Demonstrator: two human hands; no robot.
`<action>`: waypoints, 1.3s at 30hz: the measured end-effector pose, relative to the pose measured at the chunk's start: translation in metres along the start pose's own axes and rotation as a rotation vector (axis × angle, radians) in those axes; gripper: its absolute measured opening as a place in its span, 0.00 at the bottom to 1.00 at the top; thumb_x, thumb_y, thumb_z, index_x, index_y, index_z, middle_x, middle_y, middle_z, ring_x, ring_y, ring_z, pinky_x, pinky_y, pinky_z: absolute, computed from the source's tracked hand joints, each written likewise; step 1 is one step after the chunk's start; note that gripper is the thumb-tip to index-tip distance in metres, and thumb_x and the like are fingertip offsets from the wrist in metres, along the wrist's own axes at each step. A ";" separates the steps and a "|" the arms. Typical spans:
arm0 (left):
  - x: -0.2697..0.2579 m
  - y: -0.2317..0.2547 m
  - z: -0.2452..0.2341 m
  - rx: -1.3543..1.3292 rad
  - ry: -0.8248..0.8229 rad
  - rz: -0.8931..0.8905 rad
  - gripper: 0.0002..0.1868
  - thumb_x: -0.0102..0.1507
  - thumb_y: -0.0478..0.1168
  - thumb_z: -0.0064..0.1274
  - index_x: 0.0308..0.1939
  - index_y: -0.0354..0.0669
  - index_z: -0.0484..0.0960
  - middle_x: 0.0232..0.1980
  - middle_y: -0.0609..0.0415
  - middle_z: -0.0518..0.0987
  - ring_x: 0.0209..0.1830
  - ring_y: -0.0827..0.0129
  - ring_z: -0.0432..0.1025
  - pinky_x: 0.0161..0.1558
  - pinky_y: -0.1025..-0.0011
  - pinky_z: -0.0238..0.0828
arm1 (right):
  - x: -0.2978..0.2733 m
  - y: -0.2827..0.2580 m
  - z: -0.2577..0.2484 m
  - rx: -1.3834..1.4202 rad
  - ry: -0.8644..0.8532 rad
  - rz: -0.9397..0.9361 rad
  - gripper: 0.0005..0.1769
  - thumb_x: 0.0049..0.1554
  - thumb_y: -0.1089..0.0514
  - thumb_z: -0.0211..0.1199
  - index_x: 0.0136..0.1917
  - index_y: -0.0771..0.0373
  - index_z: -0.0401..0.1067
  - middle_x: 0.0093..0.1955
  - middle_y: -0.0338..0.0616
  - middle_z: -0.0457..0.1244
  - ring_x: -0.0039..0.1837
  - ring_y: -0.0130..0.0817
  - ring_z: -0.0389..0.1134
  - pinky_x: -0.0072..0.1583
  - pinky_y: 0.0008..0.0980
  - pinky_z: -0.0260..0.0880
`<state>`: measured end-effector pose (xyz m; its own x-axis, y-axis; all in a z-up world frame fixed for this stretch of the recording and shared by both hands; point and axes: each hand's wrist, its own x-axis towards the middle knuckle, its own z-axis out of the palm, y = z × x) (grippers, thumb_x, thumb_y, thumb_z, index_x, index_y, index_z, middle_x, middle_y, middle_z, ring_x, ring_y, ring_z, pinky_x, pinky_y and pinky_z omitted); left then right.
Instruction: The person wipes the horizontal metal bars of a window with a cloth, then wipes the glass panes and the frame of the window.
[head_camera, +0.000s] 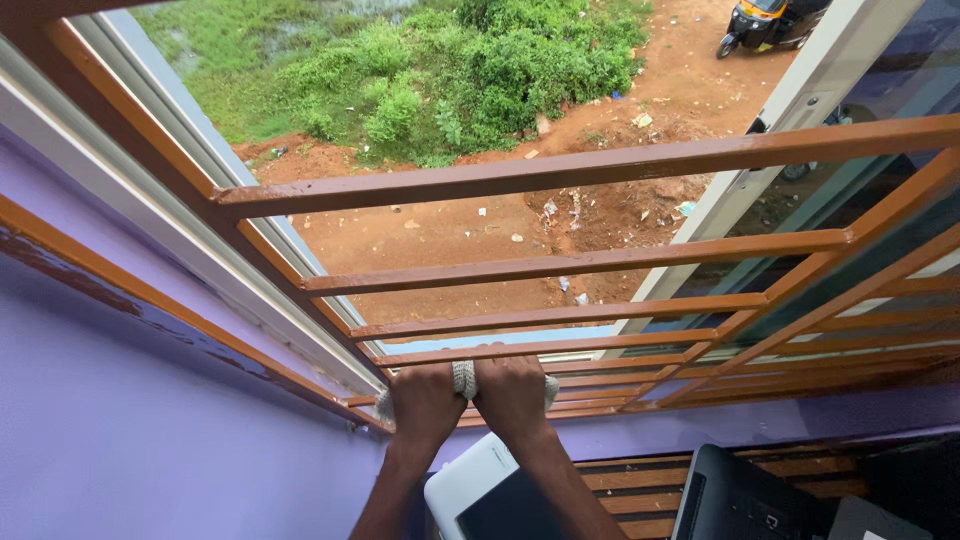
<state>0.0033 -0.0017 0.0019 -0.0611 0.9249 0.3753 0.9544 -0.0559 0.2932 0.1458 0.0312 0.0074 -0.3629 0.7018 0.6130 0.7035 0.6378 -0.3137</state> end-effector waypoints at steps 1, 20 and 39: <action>0.003 0.002 0.000 0.027 -0.033 -0.017 0.05 0.43 0.36 0.61 0.19 0.41 0.80 0.20 0.43 0.78 0.22 0.49 0.77 0.29 0.54 0.75 | 0.000 0.005 -0.001 -0.009 -0.001 -0.013 0.06 0.42 0.63 0.66 0.34 0.60 0.70 0.33 0.48 0.64 0.37 0.48 0.69 0.43 0.47 0.67; 0.041 0.160 0.054 -0.232 -0.070 0.201 0.06 0.46 0.32 0.62 0.28 0.39 0.85 0.24 0.43 0.81 0.23 0.54 0.78 0.25 0.58 0.74 | -0.046 0.159 -0.078 -0.293 -0.006 0.112 0.07 0.42 0.60 0.70 0.30 0.63 0.72 0.31 0.52 0.67 0.40 0.51 0.70 0.48 0.46 0.69; 0.001 0.005 0.000 -0.103 0.232 0.103 0.06 0.47 0.37 0.60 0.19 0.42 0.77 0.21 0.46 0.76 0.23 0.48 0.74 0.28 0.54 0.72 | 0.009 -0.007 -0.003 -0.089 -0.044 0.071 0.11 0.39 0.64 0.65 0.38 0.62 0.71 0.35 0.49 0.65 0.40 0.49 0.70 0.43 0.48 0.67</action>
<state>0.0076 -0.0016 0.0037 -0.0420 0.8022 0.5955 0.9251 -0.1940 0.3265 0.1397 0.0320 0.0174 -0.3350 0.7588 0.5586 0.7794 0.5563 -0.2881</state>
